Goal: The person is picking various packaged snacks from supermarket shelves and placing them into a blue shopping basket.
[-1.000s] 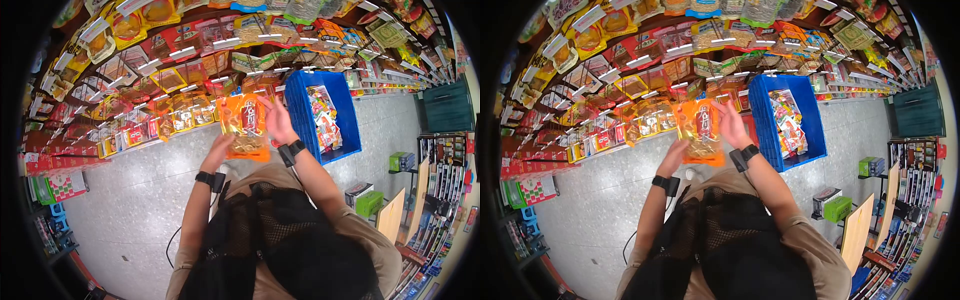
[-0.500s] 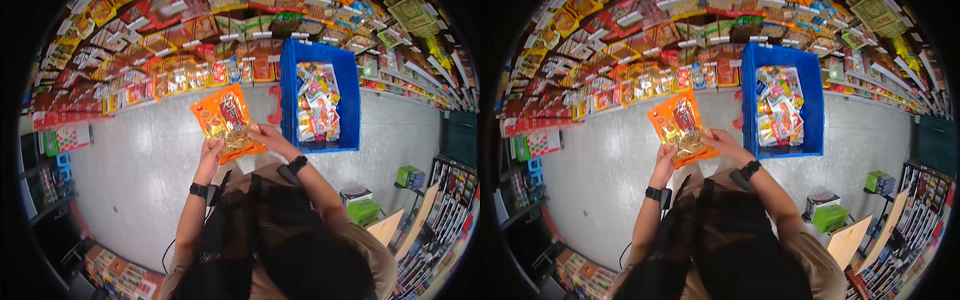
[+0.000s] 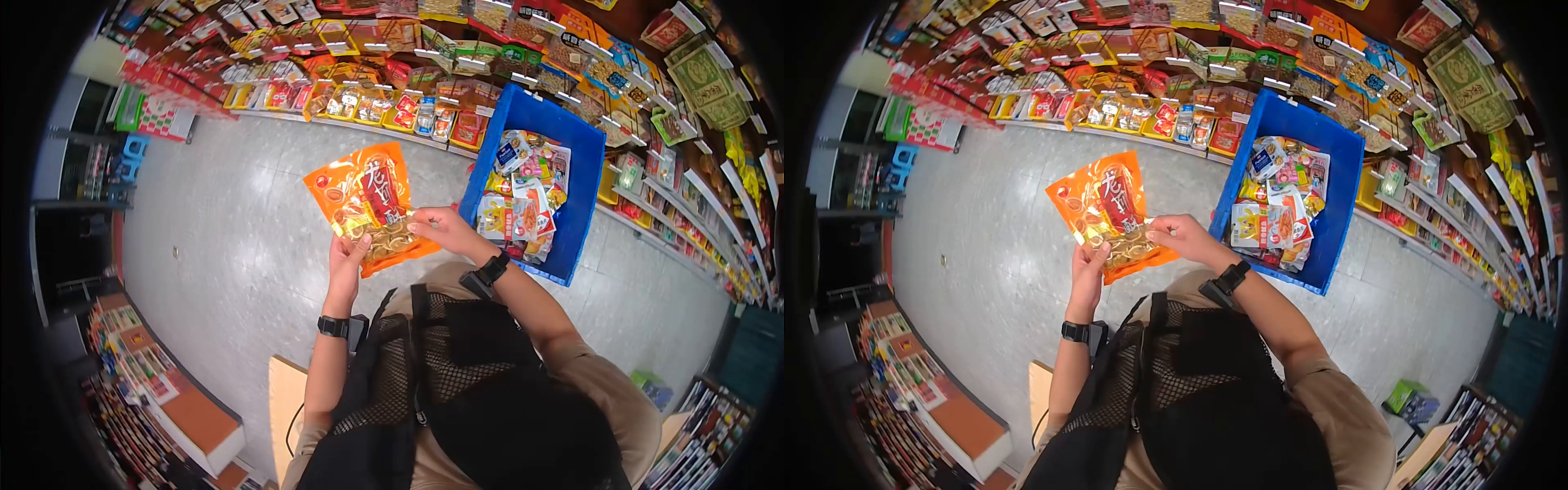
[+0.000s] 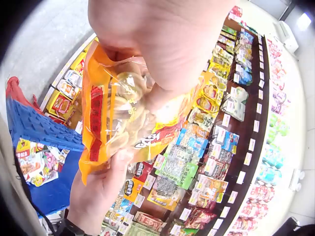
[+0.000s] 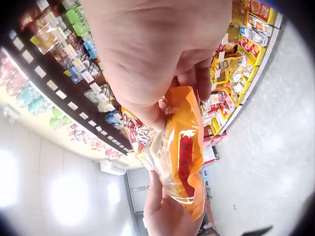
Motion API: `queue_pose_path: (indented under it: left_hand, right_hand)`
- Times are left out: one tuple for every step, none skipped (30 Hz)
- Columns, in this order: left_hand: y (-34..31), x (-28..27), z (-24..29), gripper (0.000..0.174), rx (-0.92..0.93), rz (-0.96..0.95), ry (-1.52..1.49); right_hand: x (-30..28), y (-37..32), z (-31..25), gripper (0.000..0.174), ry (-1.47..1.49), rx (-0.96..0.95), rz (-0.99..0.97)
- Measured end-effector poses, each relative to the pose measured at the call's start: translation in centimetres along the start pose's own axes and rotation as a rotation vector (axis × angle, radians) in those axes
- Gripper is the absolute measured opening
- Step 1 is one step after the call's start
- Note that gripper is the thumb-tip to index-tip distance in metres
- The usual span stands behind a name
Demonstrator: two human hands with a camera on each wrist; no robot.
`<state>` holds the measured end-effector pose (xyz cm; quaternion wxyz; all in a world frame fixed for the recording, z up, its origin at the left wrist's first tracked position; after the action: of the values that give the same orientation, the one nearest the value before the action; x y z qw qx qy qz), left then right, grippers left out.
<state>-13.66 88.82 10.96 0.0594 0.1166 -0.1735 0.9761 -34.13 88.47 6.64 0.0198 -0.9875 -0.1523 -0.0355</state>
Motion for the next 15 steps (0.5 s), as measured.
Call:
queue_pose_path:
  left_hand:
    - [-1.5,0.2,-1.0,0.048,0.003,0.011,-0.033]
    - [-3.0,0.4,-2.3,0.047,0.001,0.023,-0.068]
    - [-4.3,0.9,-3.7,0.047,0.004,0.028,-0.106]
    - [-5.7,1.3,-5.1,0.047,0.015,0.070,-0.129]
    - [-7.5,1.7,-6.8,0.046,0.017,0.110,-0.153]
    - [-9.5,2.3,-9.0,0.046,0.011,0.147,-0.181]
    - [-11.2,1.4,-13.3,0.045,-0.059,0.212,-0.147]
    - [-12.5,3.2,-13.9,0.045,-0.052,0.176,-0.208]
    - [-14.5,5.0,-14.5,0.044,-0.057,0.146,-0.270]
    - [-16.0,6.8,-15.0,0.044,-0.056,0.115,-0.333]
    - [-17.4,8.2,-16.1,0.043,-0.056,0.089,-0.369]
    - [-18.9,9.9,-17.5,0.043,-0.095,0.090,-0.404]
    - [-20.0,11.4,-18.7,0.042,-0.123,0.087,-0.430]
    - [-20.9,12.6,-19.7,0.041,-0.145,0.083,-0.446]
    - [-21.6,13.9,-21.0,0.040,-0.178,0.066,-0.443]
  right_hand:
    - [0.3,-1.2,-1.7,0.018,-0.050,-0.034,-0.004]
    - [0.5,-2.7,-2.6,0.018,-0.101,-0.063,-0.008]
    - [0.6,-4.2,-2.0,0.019,-0.154,-0.059,-0.040]
    - [0.6,-5.7,-1.3,0.019,-0.210,-0.057,-0.067]
    - [0.5,-7.6,-0.6,0.019,-0.265,-0.047,-0.091]
    - [0.4,-9.9,0.0,0.019,-0.285,-0.039,-0.093]
    - [0.1,-12.0,-0.1,0.019,-0.316,-0.031,-0.095]
    - [-0.2,-14.2,-0.5,0.019,-0.348,-0.009,-0.102]
    - [-0.4,-16.4,-1.5,0.020,-0.294,-0.067,-0.064]
    - [-1.0,-18.4,-1.3,0.020,-0.352,-0.014,-0.092]
    - [-1.7,-20.5,-1.2,0.021,-0.404,0.037,-0.118]
    - [-2.4,-22.3,-1.3,0.021,-0.452,0.076,-0.142]
    - [-3.2,-24.1,-1.6,0.023,-0.382,0.087,-0.110]
    - [-4.4,-25.9,-0.2,0.023,-0.358,0.171,-0.091]
    - [-5.9,-27.8,2.1,0.023,-0.329,0.249,-0.072]
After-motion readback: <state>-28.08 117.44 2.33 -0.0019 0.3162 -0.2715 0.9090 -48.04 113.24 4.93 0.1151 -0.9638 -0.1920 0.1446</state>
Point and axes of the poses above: each hand's wrist, its own y-axis towards the middle knuckle, its own x-axis out of the palm, z = x × y, the point moved 6 cm from there along y, towards the middle knuckle
